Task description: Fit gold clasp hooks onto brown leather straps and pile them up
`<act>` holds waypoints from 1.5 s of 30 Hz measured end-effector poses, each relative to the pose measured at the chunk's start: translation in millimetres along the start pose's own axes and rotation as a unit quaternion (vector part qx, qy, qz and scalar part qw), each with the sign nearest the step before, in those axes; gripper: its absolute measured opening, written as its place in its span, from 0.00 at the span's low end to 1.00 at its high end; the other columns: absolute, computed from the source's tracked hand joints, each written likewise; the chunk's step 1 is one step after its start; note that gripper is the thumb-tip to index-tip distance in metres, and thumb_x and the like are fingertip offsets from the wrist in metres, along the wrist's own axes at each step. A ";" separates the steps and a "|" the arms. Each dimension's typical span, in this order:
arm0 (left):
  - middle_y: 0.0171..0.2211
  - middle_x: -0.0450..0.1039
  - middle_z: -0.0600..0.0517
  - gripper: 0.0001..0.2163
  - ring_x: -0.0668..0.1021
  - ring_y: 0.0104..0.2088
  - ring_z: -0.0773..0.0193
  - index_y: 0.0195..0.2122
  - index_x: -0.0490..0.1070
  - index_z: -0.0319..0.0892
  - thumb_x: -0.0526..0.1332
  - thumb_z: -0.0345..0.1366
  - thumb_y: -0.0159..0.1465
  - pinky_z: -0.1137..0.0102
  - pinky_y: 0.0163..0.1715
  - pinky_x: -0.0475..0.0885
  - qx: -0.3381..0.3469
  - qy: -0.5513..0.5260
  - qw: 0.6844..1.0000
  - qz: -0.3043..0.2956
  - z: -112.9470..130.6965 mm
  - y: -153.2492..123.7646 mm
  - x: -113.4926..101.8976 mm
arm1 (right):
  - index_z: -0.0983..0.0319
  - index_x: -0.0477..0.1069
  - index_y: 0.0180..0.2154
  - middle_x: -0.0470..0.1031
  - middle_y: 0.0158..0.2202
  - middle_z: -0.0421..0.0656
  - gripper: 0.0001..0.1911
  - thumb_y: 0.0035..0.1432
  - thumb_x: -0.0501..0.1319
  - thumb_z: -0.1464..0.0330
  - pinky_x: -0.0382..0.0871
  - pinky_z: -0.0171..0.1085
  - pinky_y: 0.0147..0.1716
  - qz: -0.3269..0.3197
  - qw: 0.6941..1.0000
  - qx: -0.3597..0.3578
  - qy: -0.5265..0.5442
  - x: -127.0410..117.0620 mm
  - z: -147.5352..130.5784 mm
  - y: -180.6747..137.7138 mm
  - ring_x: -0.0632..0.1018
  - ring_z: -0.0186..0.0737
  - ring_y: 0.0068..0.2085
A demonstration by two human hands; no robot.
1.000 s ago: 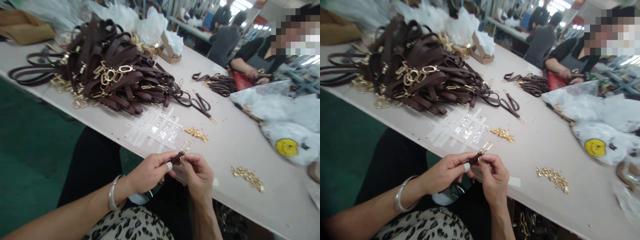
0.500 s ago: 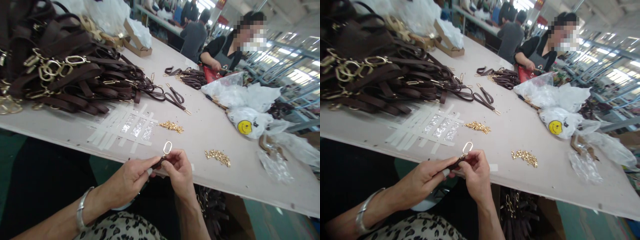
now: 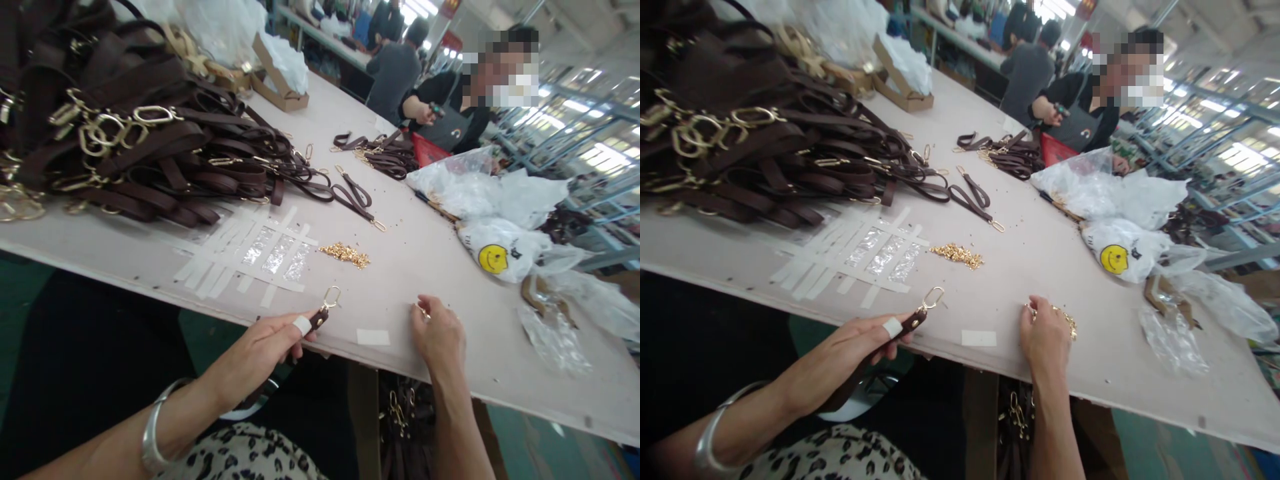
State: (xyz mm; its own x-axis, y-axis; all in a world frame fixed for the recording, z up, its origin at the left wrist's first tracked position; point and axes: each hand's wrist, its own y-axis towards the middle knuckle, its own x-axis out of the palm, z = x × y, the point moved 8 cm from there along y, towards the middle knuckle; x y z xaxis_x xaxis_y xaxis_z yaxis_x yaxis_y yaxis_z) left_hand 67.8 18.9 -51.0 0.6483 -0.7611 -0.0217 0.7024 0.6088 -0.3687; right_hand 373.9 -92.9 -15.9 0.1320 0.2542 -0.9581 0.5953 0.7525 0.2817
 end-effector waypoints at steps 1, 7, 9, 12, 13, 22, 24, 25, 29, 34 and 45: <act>0.30 0.74 0.51 0.21 0.72 0.31 0.64 0.42 0.80 0.39 0.52 0.47 0.69 0.71 0.32 0.65 -0.016 -0.011 1.000 0.007 -0.4 -0.3 -1.1 | 0.62 0.74 0.47 0.80 0.38 0.47 0.14 0.61 0.57 0.66 0.67 0.44 0.44 -0.010 1.000 0.001 -0.009 3.4 4.0 3.5 0.77 0.48 0.40; 0.36 0.78 0.54 0.15 0.71 0.29 0.70 0.49 0.78 0.42 0.61 0.36 0.61 0.74 0.31 0.64 -0.026 -0.140 0.990 0.000 -3.9 1.5 10.2 | 0.61 0.75 0.47 0.80 0.34 0.49 0.16 0.63 0.54 0.66 0.65 0.43 0.37 -0.062 0.995 -0.010 -0.077 12.7 1.5 10.1 0.78 0.48 0.35; 0.42 0.79 0.52 0.17 0.72 0.30 0.71 0.49 0.77 0.42 0.63 0.33 0.58 0.74 0.31 0.66 -0.010 -0.187 0.982 -0.006 -5.6 4.7 13.7 | 0.60 0.75 0.49 0.80 0.34 0.50 0.17 0.63 0.53 0.65 0.65 0.43 0.35 -0.076 0.989 -0.026 -0.123 16.8 1.1 13.4 0.79 0.50 0.35; 0.36 0.77 0.52 0.16 0.73 0.27 0.72 0.44 0.77 0.38 0.65 0.29 0.54 0.74 0.29 0.68 -0.019 -0.223 0.975 0.014 -13.0 9.4 11.9 | 0.61 0.75 0.49 0.80 0.34 0.51 0.18 0.63 0.51 0.66 0.67 0.45 0.36 -0.076 0.983 -0.051 -0.158 22.0 2.2 20.3 0.79 0.52 0.36; 0.34 0.76 0.53 0.15 0.73 0.25 0.73 0.43 0.77 0.37 0.65 0.28 0.52 0.75 0.28 0.68 -0.023 -0.224 0.974 0.024 -15.0 10.4 10.2 | 0.62 0.75 0.48 0.80 0.36 0.52 0.18 0.63 0.51 0.66 0.68 0.45 0.37 -0.069 0.985 -0.058 -0.148 21.9 1.5 21.6 0.79 0.53 0.37; 0.26 0.72 0.56 0.10 0.72 0.24 0.72 0.39 0.77 0.38 0.62 0.27 0.55 0.75 0.25 0.66 0.029 -0.186 0.980 0.068 -8.0 14.2 -1.4 | 0.60 0.76 0.41 0.81 0.39 0.45 0.14 0.53 0.70 0.62 0.75 0.39 0.39 -0.039 0.880 -0.017 0.474 -2.9 -92.9 -47.1 0.81 0.42 0.37; 0.27 0.72 0.55 0.10 0.72 0.26 0.71 0.38 0.77 0.38 0.62 0.27 0.56 0.75 0.25 0.66 0.043 -0.176 0.981 0.074 -6.5 14.1 -2.7 | 0.59 0.76 0.41 0.81 0.39 0.43 0.12 0.55 0.70 0.65 0.75 0.36 0.40 -0.030 0.867 -0.073 0.492 -8.3 -130.6 -63.3 0.81 0.39 0.38; 0.28 0.73 0.55 0.10 0.72 0.27 0.71 0.38 0.77 0.38 0.61 0.27 0.56 0.75 0.26 0.65 0.050 -0.167 0.982 0.077 -5.8 13.7 -3.7 | 0.58 0.77 0.41 0.81 0.38 0.42 0.10 0.56 0.69 0.67 0.75 0.35 0.40 -0.020 0.869 -0.097 0.485 -10.0 -144.8 -68.1 0.81 0.38 0.38; 0.30 0.73 0.54 0.08 0.72 0.31 0.69 0.37 0.78 0.39 0.61 0.27 0.58 0.74 0.30 0.66 0.108 -0.103 0.983 0.105 3.6 8.8 -12.9 | 0.57 0.77 0.41 0.81 0.37 0.40 0.07 0.59 0.67 0.68 0.75 0.35 0.41 0.013 0.877 -0.144 0.457 -10.7 -168.8 -70.1 0.81 0.37 0.37; 0.30 0.74 0.54 0.11 0.74 0.33 0.67 0.35 0.78 0.39 0.58 0.21 0.57 0.71 0.36 0.68 0.210 0.010 0.966 0.148 23.8 -2.3 -23.0 | 0.57 0.75 0.37 0.82 0.37 0.39 0.05 0.58 0.66 0.73 0.76 0.34 0.41 0.058 0.877 -0.212 0.428 -28.3 -175.6 -71.4 0.82 0.36 0.37; 0.32 0.75 0.51 0.13 0.76 0.34 0.65 0.38 0.77 0.37 0.58 0.19 0.57 0.71 0.37 0.70 0.269 0.052 0.948 0.164 33.2 -13.8 -18.3 | 0.59 0.71 0.35 0.76 0.35 0.41 0.06 0.57 0.67 0.70 0.75 0.38 0.40 0.065 0.833 -0.074 0.545 -19.8 -171.6 -82.1 0.78 0.38 0.38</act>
State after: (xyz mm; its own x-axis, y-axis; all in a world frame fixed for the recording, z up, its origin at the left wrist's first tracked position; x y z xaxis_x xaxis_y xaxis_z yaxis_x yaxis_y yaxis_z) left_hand 56.0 31.8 -14.7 0.8444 -0.5127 -0.1551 0.5351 0.8207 0.2003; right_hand 186.4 -55.5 -11.1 -0.6578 0.6794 -0.3253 0.5179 0.7215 0.4596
